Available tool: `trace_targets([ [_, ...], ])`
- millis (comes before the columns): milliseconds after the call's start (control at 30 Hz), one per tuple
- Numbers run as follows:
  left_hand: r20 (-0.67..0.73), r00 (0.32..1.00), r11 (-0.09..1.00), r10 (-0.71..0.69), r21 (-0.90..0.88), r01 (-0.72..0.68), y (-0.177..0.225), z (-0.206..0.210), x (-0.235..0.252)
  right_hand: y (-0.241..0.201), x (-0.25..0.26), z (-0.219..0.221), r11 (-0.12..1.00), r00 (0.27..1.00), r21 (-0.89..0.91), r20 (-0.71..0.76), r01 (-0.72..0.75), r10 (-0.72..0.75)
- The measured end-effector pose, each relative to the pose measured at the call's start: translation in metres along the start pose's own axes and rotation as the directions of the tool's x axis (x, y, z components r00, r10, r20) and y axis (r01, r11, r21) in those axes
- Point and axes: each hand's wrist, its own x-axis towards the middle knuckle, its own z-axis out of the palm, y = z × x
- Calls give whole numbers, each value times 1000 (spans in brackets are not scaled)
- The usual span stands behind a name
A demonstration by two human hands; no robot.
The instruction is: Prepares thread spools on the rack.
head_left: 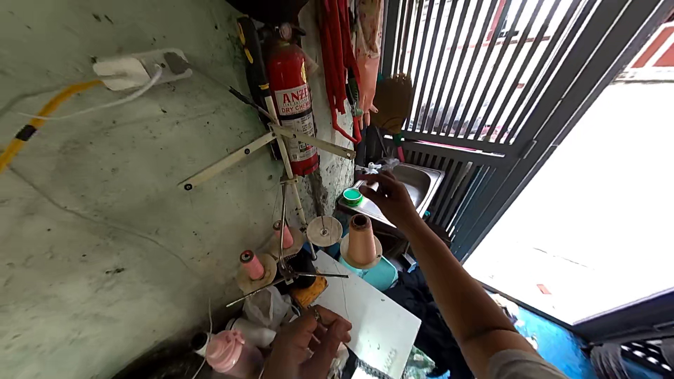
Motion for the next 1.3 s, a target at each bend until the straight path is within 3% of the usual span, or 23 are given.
trace_targets([
  [100, 27, 1000, 998, -17, -64, 18, 3, 6, 11, -13, 19, 18, 955, 998, 297, -59, -16, 35],
  [200, 35, 999, 990, 4, -142, 1, 4, 8, 28, -21, 23, 27, 907, 993, 420, -113, 8, 43],
  [267, 24, 1000, 978, -12, -206, 17, 10, 8, 45, -27, 9, 23, 920, 979, 375, -197, 114, -41],
  [367, -18, 992, 951, -124, -288, 113, 25, 11, 81, -43, -31, 9, 943, 922, 144, -297, 301, -249],
  [500, 34, 958, 885, -284, -376, 275, 44, 23, 127, -62, -72, 0, 908, 863, 3, -312, 419, -397],
  [733, 82, 941, 798, -329, -508, 323, 59, 40, 149, -60, -92, -3, 917, 862, -60, -321, 395, -392],
  [900, 50, 949, 800, -313, -525, 291, 61, 37, 151, -49, -101, 0, 945, 931, -129, -178, 299, -319],
  [1033, 33, 952, 822, -304, -496, 280, 61, 33, 149, -46, -85, -8, 937, 896, 68, -323, 342, -304],
  [1100, 11, 952, 834, -305, -479, 273, 60, 34, 149, -50, -73, -5, 920, 919, 242, -327, 308, -222],
  [1200, -23, 960, 860, -279, -450, 239, 60, 38, 150, -53, -59, 8, 835, 988, 538, -150, 114, -38],
  [1300, -66, 973, 881, -221, -442, 170, 56, 37, 151, -62, -56, 17, 684, 993, 726, -7, -73, 114],
])
